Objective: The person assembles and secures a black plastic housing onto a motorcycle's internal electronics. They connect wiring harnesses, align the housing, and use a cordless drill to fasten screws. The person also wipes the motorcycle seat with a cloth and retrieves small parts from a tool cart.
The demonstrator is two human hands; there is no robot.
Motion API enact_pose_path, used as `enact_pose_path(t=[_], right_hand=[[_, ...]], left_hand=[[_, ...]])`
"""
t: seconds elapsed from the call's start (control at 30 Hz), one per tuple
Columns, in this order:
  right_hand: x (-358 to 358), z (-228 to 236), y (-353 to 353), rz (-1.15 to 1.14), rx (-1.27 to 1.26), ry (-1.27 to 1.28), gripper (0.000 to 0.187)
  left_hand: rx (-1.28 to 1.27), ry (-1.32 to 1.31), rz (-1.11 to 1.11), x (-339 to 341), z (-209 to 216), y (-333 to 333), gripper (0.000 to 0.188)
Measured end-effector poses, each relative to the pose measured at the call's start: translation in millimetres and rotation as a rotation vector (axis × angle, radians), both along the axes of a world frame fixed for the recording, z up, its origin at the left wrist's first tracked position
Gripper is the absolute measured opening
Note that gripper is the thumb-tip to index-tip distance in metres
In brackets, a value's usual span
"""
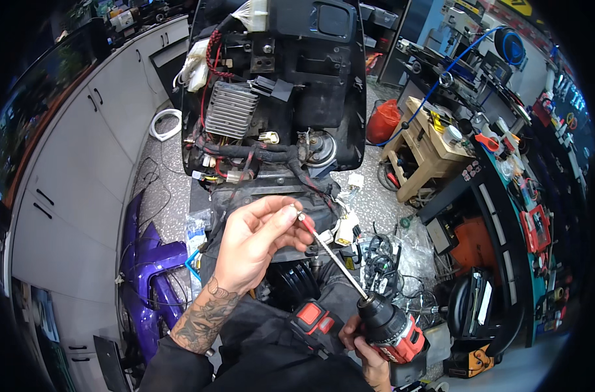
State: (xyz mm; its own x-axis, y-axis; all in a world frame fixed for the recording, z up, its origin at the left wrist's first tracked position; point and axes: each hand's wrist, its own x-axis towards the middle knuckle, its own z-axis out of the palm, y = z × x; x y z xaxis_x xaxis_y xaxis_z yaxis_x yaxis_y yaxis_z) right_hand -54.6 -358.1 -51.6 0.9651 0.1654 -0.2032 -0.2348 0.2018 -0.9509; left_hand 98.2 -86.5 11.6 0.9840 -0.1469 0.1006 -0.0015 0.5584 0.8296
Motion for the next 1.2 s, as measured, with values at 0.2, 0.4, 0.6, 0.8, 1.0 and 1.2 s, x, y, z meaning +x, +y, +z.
enact_pose_path(t=[0.2, 0.4, 0.6, 0.8, 1.0, 1.2], right_hand=[[9.8, -4.2, 10.4, 0.077, 0.307, -0.1, 0.041], [9.7, -3.3, 12.1, 0.049, 0.24, -0.126, 0.038], [14.2, -4.3, 13.4, -0.079, 0.296, -0.228, 0.044], [20.7, -7.6, 9.1, -0.087, 0.31, -0.314, 0.044], [18.3, 0.0, 11.9, -0.086, 0.292, -0.314, 0.044], [20.9, -1.5, 10.3, -0.085, 0.333, -0.326, 0.04]], left_hand=[[-0.023, -0.117, -0.012, 3.8, 13.8, 0.0, 0.027], [0.016, -0.092, -0.037, 3.2, 19.3, 2.5, 0.035], [0.972, -0.672, 0.799, 31.5, 36.7, 14.8, 0.043], [1.741, -1.111, 1.157, 119.6, 57.7, 46.9, 0.066], [1.859, -1.25, 1.211, 142.7, 66.9, 65.7, 0.044], [1.823, -1.454, 1.169, 131.0, 81.5, 90.7, 0.037]])
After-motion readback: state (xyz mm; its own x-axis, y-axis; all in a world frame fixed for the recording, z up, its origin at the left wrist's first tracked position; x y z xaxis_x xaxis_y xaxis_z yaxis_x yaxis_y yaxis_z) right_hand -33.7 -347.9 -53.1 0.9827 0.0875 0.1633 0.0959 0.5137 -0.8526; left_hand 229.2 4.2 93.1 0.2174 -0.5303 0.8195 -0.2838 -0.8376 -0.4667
